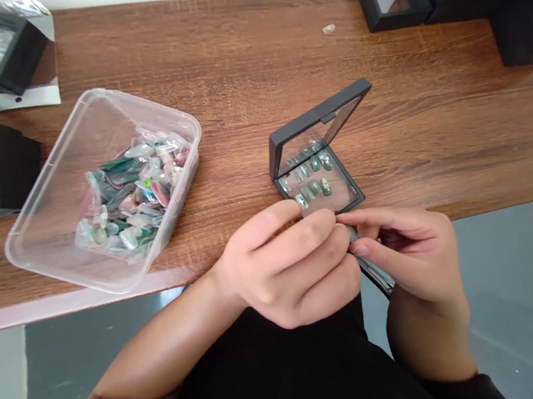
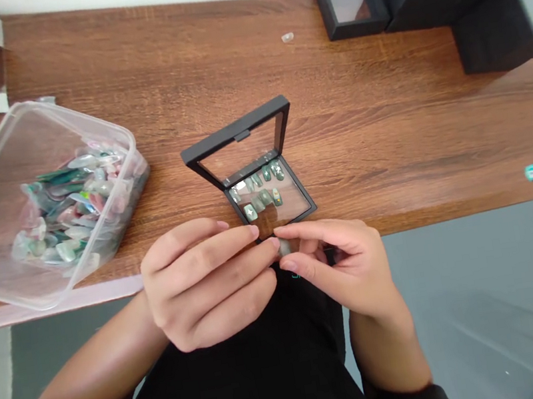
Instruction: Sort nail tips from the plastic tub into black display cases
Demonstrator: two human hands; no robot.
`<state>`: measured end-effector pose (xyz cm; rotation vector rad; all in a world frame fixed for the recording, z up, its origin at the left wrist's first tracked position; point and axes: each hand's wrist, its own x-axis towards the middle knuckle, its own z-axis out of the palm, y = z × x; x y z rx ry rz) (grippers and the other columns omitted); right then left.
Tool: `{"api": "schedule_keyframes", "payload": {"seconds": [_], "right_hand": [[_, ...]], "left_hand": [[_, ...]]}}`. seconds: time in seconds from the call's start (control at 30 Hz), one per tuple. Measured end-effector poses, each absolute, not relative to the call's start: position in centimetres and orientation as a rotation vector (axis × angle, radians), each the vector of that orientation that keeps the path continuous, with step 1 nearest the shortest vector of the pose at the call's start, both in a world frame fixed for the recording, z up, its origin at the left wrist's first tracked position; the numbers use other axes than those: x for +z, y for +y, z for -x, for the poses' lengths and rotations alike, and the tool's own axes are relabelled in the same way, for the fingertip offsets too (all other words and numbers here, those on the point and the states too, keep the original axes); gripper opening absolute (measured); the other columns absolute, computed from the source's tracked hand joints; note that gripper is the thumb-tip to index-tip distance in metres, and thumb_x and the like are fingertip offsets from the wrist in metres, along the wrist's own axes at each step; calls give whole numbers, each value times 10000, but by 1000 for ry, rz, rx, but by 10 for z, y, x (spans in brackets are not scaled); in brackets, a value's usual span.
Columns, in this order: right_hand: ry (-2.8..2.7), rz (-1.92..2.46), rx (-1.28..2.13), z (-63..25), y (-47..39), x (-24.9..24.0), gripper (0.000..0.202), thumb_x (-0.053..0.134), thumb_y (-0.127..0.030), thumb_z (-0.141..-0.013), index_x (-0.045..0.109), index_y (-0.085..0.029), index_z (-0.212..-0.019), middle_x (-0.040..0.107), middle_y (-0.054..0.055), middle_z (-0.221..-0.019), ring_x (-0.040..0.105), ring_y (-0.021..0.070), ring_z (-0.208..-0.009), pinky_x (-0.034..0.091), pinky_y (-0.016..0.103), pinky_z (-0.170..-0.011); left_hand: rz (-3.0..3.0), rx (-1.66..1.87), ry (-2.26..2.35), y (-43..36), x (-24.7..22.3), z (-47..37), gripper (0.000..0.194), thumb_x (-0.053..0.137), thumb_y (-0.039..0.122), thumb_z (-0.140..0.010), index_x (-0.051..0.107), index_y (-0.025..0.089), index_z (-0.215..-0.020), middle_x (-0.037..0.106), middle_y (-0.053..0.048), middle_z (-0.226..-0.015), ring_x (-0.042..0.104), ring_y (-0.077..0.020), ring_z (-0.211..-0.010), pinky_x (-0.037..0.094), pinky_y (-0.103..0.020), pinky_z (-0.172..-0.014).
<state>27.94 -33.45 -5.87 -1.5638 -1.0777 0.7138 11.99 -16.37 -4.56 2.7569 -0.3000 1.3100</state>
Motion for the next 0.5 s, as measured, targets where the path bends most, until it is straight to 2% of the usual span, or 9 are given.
{"api": "schedule_keyframes", "payload": {"seconds": [0.2, 0.3, 0.37, 0.5], "right_hand": [[-1221, 1491, 704, -288, -338, -54, 297, 811, -217, -914, 803, -331, -1188, 602, -66, -629, 514, 80, -545, 447, 229, -518], [-1245, 1588, 511, -305, -334, -52, 318, 830, -202, -892, 807, -333, -1180, 551, -65, -628, 470, 90, -552, 403, 260, -518], [-1309, 1697, 405, -321, -326, -51, 309, 846, -201, -875, 815, -329, -1154, 477, -76, -611, 404, 80, -538, 362, 266, -518], [-1533, 1810, 472, -347, -305, -49, 200, 811, -274, -924, 818, -291, -1123, 454, -85, -595, 398, 59, -533, 352, 251, -537]], "left_hand": [[-2730, 1310, -258, -167, -44, -116, 173, 668, 243, -987, 769, 306, -863, 837, 89, -988, 762, -112, -1001, 622, -286, -809], [-2766, 1297, -217, -166, -47, -112, 111, 715, 260, -980, 805, 323, -991, 839, 115, -1081, 765, -106, -1064, 624, -276, -851], [-2759, 1325, -168, -165, -53, -110, 118, 708, 254, -995, 805, 320, -1004, 841, 124, -1066, 774, -109, -1046, 624, -283, -871], [-2845, 1072, -174, -164, -62, -102, 174, 629, 206, -1048, 796, 251, -1063, 849, 69, -1076, 785, -136, -1064, 627, -310, -911]]}}
